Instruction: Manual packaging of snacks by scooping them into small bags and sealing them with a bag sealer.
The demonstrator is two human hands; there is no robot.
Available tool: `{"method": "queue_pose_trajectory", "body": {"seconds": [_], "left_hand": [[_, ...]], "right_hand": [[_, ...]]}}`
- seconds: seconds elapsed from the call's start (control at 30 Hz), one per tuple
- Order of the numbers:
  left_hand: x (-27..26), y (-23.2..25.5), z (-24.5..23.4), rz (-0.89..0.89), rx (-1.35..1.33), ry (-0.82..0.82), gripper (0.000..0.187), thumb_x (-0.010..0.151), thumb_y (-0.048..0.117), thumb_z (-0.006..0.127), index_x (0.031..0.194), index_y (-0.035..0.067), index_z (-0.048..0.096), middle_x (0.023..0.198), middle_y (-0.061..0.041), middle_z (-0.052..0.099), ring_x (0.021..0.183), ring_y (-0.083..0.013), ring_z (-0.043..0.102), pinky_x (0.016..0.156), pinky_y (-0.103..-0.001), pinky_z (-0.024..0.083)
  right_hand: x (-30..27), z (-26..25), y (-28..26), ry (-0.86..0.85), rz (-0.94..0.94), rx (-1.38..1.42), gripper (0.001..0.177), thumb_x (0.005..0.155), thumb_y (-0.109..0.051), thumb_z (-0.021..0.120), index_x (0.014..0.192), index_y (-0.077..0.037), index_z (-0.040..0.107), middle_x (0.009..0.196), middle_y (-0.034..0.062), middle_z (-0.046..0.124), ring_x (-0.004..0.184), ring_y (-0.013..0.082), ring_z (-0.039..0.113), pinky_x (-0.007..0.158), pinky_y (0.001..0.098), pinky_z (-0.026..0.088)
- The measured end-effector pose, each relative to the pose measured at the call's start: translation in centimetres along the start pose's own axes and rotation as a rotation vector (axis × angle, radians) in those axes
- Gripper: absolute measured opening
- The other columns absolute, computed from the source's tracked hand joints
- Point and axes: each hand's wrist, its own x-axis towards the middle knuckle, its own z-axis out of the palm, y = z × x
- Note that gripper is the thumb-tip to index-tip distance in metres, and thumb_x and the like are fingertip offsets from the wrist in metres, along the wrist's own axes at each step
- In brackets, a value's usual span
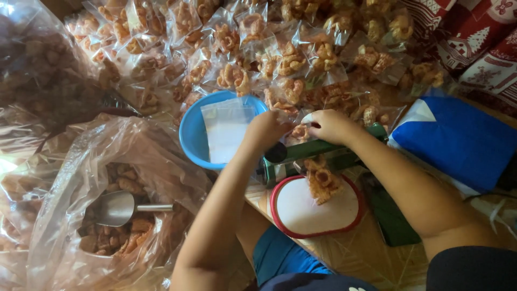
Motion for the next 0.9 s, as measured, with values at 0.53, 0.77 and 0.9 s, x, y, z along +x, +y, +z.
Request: {"method": "queue_pose_trajectory", "body": {"seconds": [0.53,0.77,0.9], "left_hand": [[-4.5,4.5,-2.2,-0.161,0.073,0.007,0.073,0.083,0.063,0.012,0.113,0.012,0.054,0.109,-0.021,0.054,0.110,-0.0408,0.046,0.090,-0.052,0.036],[-4.9,5.2,-3.3,-0.177,0.032,-0.025,0.076,0.082,0.063,0.009,0.117,0.011,0.052,0.112,-0.021,0.053,0.112,-0.0400,0.045,0.092,-0.051,0.035],[-4.7,5.0,-3.3,-0.188,-0.006,-0.030,0.076,0.081,0.063,0.007,0.117,0.013,0.051,0.112,-0.021,0.053,0.112,-0.0402,0.045,0.091,-0.052,0.034]], "right_hand": [[-12.8,3.8,0.6,0.674,0.076,0.346,0.026,0.073,-0.023,0.070,0.097,-0.016,0.068,0.087,0.0055,0.067,0.085,0.0191,0.063,0.071,0.0308,0.048],[-14.3,3.0,-4.2,0.181,0.180,1.050,0.064,0.069,-0.008,0.064,0.129,-0.009,0.043,0.137,0.0056,0.039,0.127,0.0155,0.030,0.106,0.0338,0.023],[-13.5,2.3,-5.5,0.091,0.210,1.178,0.066,0.068,-0.011,0.062,0.131,-0.013,0.043,0.140,-0.0007,0.038,0.129,0.0137,0.029,0.105,0.0326,0.024]]}}
